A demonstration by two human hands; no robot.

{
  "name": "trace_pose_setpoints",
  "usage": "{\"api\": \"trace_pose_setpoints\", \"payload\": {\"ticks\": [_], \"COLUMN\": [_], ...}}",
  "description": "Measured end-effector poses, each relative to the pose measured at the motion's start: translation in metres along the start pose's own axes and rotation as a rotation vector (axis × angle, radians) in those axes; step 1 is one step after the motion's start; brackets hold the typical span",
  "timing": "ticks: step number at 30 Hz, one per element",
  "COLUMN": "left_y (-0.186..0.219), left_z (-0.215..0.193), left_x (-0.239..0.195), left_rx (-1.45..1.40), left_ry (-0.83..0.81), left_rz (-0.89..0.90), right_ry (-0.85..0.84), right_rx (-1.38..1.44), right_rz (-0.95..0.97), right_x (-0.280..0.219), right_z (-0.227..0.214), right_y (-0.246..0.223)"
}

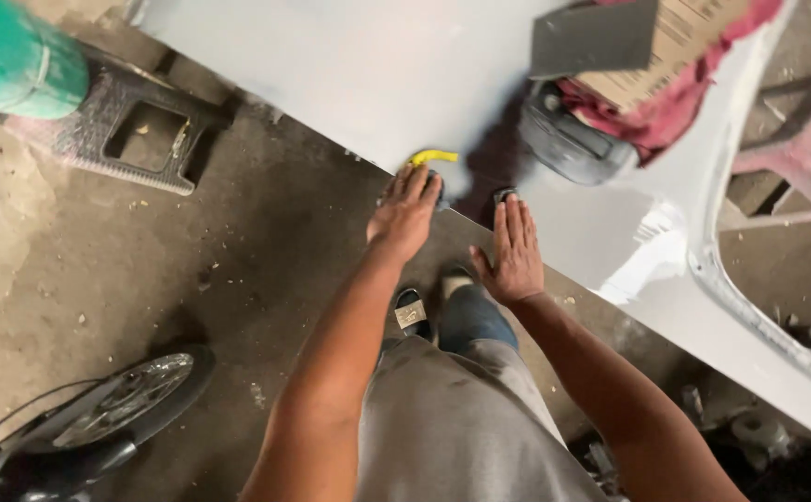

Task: The person sands a white car door panel using a sanding block and a yellow cloth. They repeatedly dip the tools into a green bucket of water to wet them before continuing to sand the surface and edges of the panel.

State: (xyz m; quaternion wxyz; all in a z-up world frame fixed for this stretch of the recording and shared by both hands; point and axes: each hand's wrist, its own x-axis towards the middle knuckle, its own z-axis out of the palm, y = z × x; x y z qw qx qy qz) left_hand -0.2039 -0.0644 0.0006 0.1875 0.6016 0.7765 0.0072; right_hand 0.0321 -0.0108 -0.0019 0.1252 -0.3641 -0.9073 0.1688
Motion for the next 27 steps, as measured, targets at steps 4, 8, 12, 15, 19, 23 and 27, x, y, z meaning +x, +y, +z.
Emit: {"api": "trace_pose_setpoints", "payload": {"ticks": [4,8,12,15,19,23,27], "left_y": [-0.029,-0.073,-0.145,-0.202,-0.271,-0.325,-0.352], "left_z": [-0.002,-0.029,-0.043,-0.048,-0.056,-0.056,-0.079], "left_x": [0.014,0.028,0.052,0.069,0.076,0.084,0.092], "left_rx": [-0.063,-0.087,-0.128,-0.085,-0.066,-0.032,-0.130], "left_ry": [0.093,0.124,0.118,0.136,0.255,0.327,0.395], "left_rz": [0.015,-0.017,-0.084,-0.165,-0.259,-0.317,-0.303], "right_ry": [-0.137,-0.222,-0.321,-0.397,-0.384,-0.452,-0.675], "right_rx": [-0.045,-0.065,-0.060,-0.053,-0.011,-0.056,-0.181], "right_rz": [-0.201,-0.313,-0.357,-0.402,-0.557,-0.657,-0.428], "right_x": [0.047,0.094,0.153,0.201,0.269,0.358,0.449], "right_z": [0.012,0.029,0.039,0.055,0.083,0.118,0.100], "right_y": [-0.034,-0.064,-0.096,-0.119,-0.154,-0.163,-0.155]}}
